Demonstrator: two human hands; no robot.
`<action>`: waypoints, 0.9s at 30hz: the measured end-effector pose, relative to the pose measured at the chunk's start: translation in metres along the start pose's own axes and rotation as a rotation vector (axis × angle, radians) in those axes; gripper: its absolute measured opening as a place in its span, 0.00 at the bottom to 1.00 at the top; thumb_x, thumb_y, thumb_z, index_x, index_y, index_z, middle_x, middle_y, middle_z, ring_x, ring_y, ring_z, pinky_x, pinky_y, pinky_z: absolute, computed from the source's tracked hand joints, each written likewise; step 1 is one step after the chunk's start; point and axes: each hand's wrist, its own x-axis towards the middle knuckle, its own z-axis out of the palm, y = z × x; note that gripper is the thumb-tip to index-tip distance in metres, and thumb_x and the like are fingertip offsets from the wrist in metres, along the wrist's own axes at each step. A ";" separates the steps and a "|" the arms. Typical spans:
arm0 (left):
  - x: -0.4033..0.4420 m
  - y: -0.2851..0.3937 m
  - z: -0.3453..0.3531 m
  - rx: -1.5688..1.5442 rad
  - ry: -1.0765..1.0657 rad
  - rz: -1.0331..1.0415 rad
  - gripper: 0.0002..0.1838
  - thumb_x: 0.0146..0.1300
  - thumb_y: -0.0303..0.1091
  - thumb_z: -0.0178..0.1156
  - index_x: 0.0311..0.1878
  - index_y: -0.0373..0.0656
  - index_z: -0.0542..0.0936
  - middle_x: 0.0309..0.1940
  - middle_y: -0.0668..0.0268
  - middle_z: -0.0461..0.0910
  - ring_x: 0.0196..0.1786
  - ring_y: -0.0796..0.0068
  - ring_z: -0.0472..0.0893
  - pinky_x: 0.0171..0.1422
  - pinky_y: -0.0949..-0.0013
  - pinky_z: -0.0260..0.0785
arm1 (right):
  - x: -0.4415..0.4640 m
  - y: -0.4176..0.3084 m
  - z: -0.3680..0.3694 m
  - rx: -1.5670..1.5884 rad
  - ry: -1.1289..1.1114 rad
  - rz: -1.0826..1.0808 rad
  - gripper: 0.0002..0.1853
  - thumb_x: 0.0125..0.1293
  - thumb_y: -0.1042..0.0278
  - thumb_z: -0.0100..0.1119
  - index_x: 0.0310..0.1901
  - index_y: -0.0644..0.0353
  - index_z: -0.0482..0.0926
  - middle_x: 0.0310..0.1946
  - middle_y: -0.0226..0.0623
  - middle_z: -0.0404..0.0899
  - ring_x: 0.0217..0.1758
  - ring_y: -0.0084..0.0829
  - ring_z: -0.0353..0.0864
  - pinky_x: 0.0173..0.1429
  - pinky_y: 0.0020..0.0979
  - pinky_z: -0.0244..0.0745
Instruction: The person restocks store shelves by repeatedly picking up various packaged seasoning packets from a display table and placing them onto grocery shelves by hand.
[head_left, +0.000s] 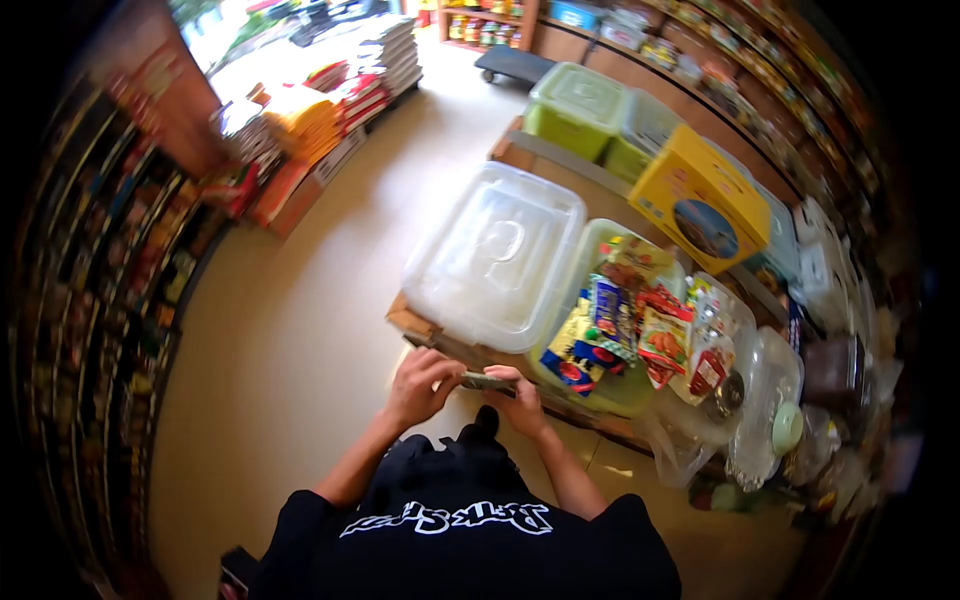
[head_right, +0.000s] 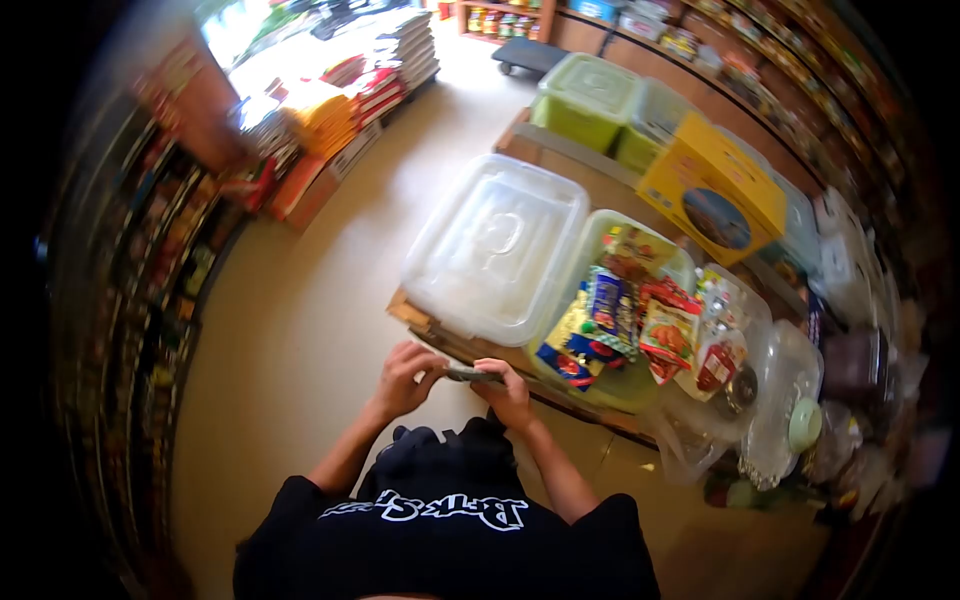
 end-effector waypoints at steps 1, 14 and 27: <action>-0.014 -0.005 -0.021 -0.034 0.079 -0.079 0.08 0.50 0.25 0.68 0.35 0.44 0.81 0.28 0.64 0.78 0.33 0.62 0.76 0.39 0.63 0.67 | 0.003 -0.001 0.021 0.148 -0.102 0.220 0.19 0.57 0.70 0.70 0.50 0.59 0.80 0.46 0.32 0.81 0.51 0.28 0.77 0.57 0.33 0.71; -0.307 -0.055 -0.309 -0.799 0.481 -0.889 0.22 0.62 0.29 0.66 0.56 0.32 0.72 0.48 0.59 0.81 0.48 0.73 0.81 0.54 0.69 0.76 | -0.006 -0.123 0.419 0.393 -0.584 0.344 0.14 0.63 0.72 0.63 0.48 0.70 0.79 0.41 0.37 0.84 0.40 0.22 0.81 0.45 0.25 0.77; -0.504 -0.126 -0.521 -0.439 1.071 -1.006 0.19 0.58 0.33 0.69 0.48 0.33 0.78 0.41 0.60 0.84 0.42 0.74 0.83 0.49 0.69 0.76 | -0.003 -0.169 0.787 0.246 -1.086 0.393 0.13 0.67 0.69 0.60 0.48 0.69 0.79 0.41 0.36 0.83 0.38 0.22 0.81 0.44 0.26 0.78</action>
